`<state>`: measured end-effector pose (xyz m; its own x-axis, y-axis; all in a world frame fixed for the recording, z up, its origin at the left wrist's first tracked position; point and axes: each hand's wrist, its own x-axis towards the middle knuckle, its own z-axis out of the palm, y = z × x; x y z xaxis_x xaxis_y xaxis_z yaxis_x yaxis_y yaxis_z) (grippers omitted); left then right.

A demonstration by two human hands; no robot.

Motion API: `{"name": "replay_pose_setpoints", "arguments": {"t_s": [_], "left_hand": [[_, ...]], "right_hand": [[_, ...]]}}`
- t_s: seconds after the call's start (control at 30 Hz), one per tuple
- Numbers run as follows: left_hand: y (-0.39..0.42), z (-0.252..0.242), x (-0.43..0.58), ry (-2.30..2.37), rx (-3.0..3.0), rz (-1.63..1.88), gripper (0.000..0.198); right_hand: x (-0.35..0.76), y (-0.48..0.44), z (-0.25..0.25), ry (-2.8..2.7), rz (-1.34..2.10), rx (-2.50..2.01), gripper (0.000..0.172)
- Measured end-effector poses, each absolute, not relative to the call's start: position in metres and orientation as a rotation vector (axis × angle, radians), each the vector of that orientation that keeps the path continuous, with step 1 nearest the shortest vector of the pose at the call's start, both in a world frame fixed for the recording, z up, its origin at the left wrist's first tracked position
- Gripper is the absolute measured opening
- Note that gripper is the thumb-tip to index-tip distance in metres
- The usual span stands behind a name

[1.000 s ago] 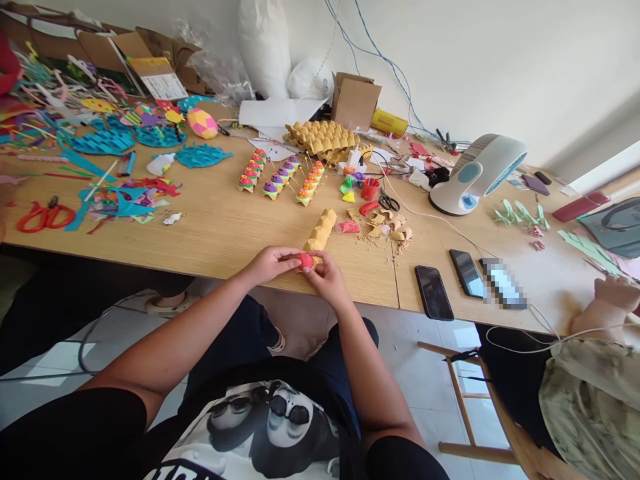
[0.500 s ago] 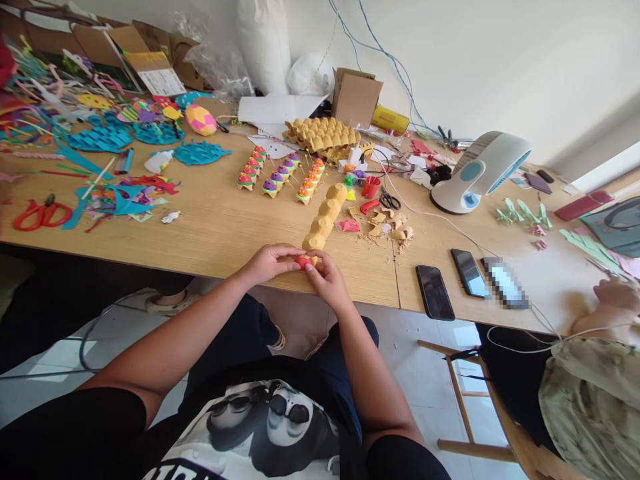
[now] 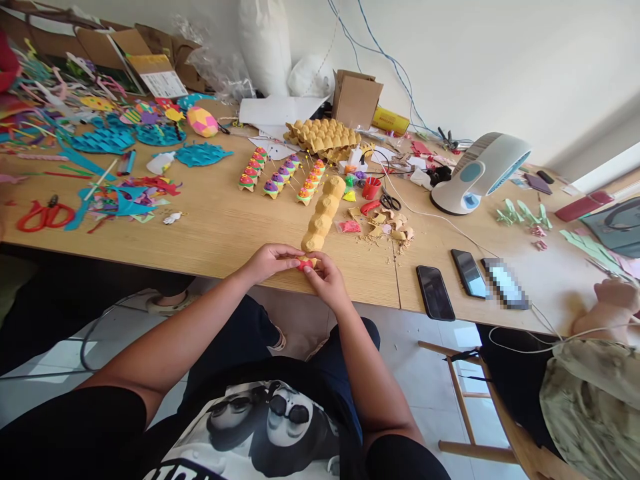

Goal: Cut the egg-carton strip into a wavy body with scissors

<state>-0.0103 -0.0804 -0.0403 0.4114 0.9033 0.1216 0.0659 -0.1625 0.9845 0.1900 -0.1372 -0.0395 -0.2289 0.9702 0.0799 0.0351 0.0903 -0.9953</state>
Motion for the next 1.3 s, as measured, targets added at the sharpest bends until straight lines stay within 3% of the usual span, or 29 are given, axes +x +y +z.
{"name": "replay_pose_setpoints", "arguments": {"t_s": [0.53, 1.3], "left_hand": [[-0.077, -0.034, -0.001, 0.883, 1.357, 0.931, 0.043], [-0.077, -0.037, -0.002, 0.821, 1.357, 0.932, 0.039]], "right_hand": [[0.19, -0.137, -0.051, -1.504, 1.017, -1.106, 0.038], [0.19, -0.138, -0.047, -1.454, 1.15, -1.063, 0.038]]}}
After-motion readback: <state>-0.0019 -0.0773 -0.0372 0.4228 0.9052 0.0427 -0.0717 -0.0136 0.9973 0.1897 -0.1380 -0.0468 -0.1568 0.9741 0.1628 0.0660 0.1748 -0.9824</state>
